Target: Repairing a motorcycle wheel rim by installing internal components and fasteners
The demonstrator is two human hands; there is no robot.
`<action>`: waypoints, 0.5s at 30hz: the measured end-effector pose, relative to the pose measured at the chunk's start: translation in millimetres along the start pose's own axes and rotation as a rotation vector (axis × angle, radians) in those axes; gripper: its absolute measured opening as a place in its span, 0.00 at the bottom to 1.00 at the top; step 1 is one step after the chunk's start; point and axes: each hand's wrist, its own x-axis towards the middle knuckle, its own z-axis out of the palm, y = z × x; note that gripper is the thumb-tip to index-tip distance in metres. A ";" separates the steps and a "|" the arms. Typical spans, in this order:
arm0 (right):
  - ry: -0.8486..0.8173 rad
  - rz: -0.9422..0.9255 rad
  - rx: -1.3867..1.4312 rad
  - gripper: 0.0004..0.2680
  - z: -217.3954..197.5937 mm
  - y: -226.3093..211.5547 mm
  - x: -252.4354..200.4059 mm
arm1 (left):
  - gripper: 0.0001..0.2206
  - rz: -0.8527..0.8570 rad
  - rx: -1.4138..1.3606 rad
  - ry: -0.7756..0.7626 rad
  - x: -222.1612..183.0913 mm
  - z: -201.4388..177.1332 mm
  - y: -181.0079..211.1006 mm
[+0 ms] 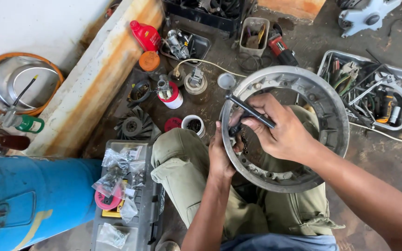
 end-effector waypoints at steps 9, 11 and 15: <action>-0.072 -0.003 0.025 0.07 -3.6 10.0 -3.3 | 0.23 -0.016 0.021 0.024 5.4 -4.0 -4.5; -0.077 -0.013 0.049 0.07 -6.4 9.1 -2.1 | 0.23 -0.016 0.014 0.035 9.4 -6.8 -7.0; -0.097 -0.028 0.133 0.06 -10.2 14.9 -4.4 | 0.21 -0.023 -0.004 0.059 13.7 -11.8 -10.2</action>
